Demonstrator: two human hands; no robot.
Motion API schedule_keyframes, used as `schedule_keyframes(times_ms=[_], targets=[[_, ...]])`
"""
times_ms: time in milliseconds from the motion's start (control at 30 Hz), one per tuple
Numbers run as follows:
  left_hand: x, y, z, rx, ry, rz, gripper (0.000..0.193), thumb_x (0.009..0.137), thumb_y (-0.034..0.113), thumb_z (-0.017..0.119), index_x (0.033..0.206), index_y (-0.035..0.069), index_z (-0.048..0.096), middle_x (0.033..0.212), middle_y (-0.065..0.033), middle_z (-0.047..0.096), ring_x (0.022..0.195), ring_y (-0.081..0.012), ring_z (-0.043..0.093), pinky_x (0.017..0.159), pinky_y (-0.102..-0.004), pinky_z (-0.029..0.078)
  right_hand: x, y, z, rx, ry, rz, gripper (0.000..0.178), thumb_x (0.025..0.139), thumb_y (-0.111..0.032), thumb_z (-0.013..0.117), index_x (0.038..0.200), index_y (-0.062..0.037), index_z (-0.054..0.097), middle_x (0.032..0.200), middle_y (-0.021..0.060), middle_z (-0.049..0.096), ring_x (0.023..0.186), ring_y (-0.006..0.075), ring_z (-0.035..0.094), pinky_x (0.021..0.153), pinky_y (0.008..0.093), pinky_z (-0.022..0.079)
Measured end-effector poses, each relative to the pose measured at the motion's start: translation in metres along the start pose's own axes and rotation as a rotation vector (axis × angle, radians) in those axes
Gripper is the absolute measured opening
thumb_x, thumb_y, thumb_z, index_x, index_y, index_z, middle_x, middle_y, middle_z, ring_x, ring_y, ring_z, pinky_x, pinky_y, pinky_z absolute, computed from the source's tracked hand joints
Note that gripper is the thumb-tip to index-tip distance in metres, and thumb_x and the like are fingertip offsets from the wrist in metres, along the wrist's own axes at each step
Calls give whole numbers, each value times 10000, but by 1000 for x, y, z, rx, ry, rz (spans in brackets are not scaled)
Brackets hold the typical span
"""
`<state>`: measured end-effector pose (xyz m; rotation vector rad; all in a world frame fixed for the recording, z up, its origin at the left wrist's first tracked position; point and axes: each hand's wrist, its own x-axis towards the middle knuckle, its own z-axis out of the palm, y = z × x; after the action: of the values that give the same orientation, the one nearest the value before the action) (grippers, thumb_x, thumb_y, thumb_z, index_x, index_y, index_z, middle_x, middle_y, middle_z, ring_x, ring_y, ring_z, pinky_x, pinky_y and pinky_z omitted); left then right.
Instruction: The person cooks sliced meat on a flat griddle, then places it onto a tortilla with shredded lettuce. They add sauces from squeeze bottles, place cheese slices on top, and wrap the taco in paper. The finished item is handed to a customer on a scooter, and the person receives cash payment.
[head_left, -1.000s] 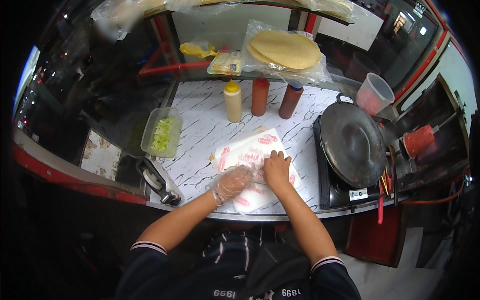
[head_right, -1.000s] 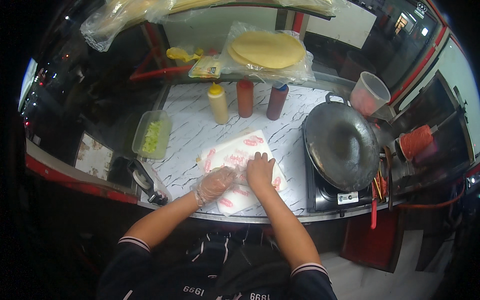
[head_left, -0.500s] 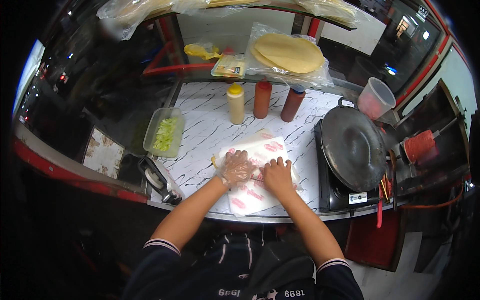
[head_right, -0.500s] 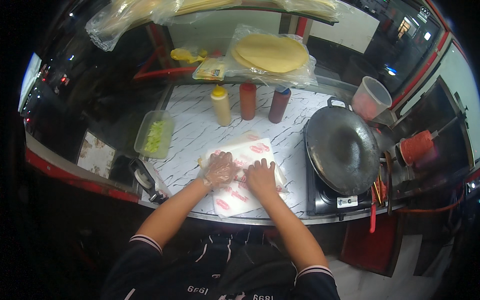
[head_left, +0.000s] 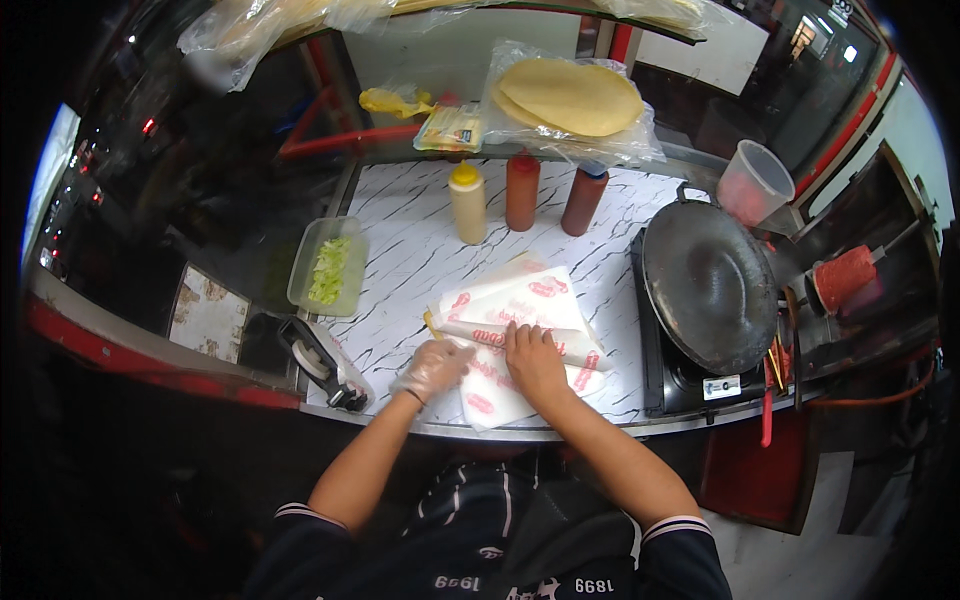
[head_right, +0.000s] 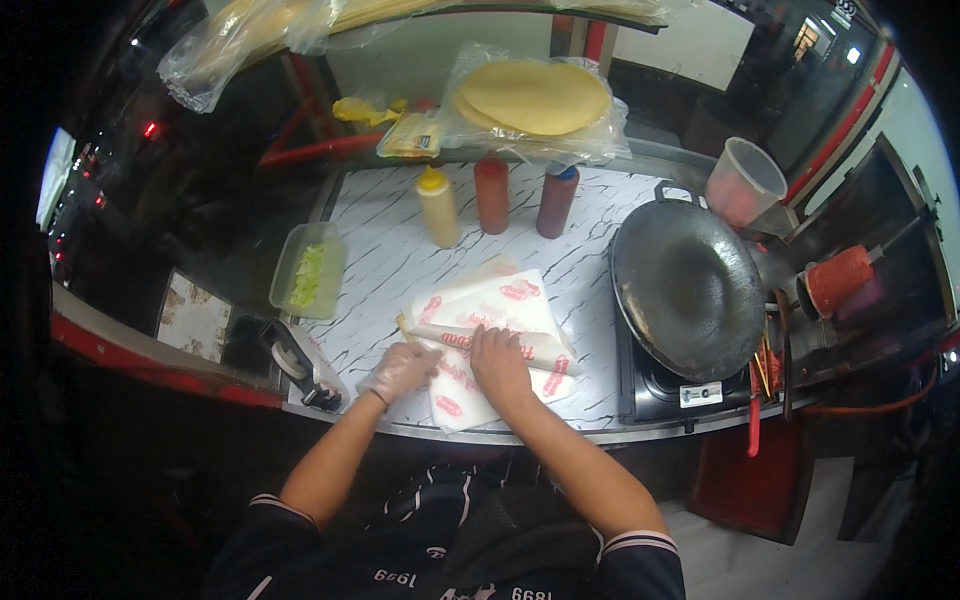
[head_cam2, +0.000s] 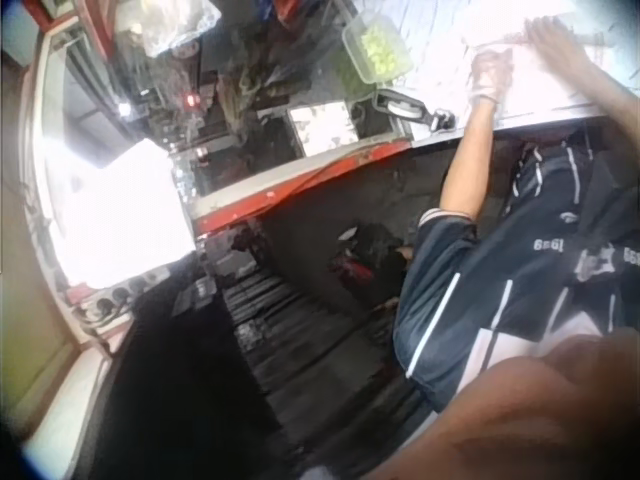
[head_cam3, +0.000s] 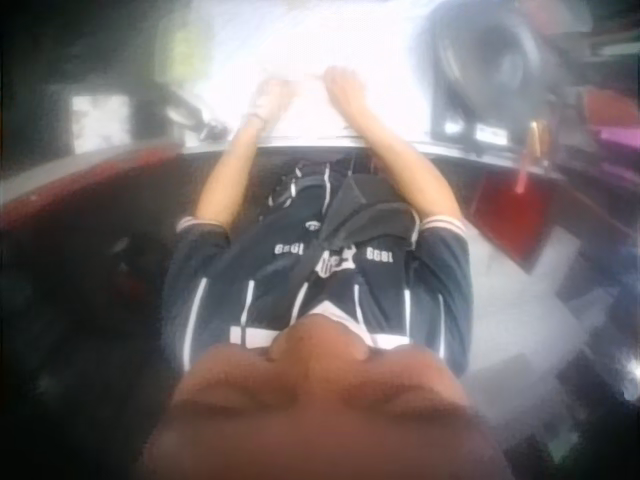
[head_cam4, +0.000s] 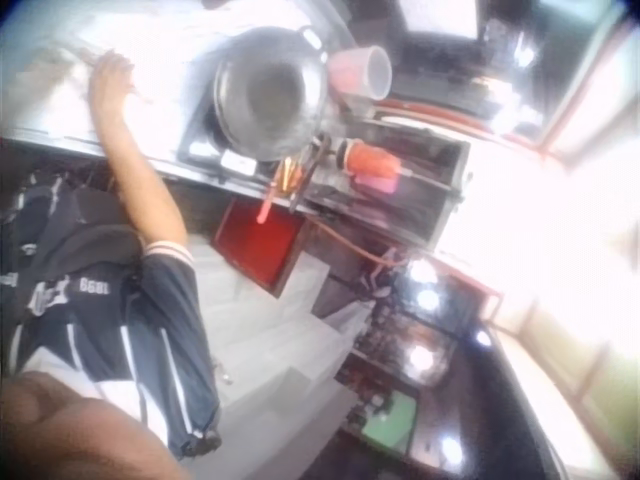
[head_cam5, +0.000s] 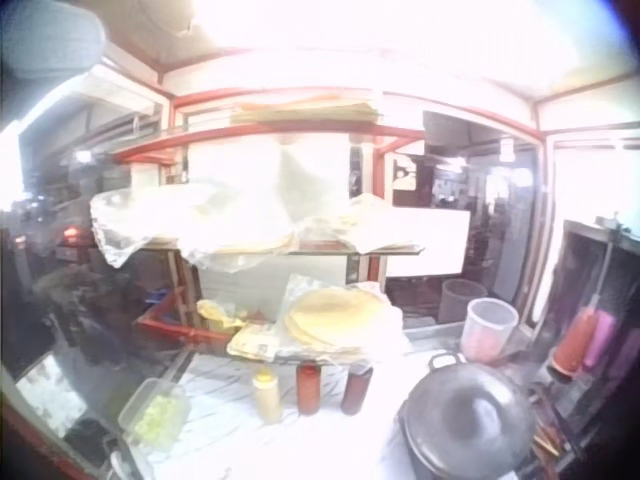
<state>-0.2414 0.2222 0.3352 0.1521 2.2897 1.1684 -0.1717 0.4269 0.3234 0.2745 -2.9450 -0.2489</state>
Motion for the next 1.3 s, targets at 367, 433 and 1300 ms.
schedule_keyframes(times_ms=[367,433,1300], targets=[[32,-5,3,275,337,368,269,960,235,620,1006,-15,708,1029,-230,737,841,-409,709,763,-411,578,18,-12,-13,-63,-191,-42,702,942,-116,585,1574,-360,400,1060,204,591,885,355,640,780,504,578],[20,1,24,72,360,465,254,963,187,620,1080,-19,710,1095,-240,731,915,-404,717,816,-411,582,15,-10,-11,-40,-143,-79,666,929,-110,590,1545,-313,438,1047,198,580,883,370,637,787,490,582],[108,-18,9,626,458,1105,265,819,236,798,998,66,703,939,-95,654,908,-307,642,811,-444,521,36,54,12,112,95,-25,359,886,-225,676,1194,-45,644,1142,119,583,1160,307,555,1082,569,386]])
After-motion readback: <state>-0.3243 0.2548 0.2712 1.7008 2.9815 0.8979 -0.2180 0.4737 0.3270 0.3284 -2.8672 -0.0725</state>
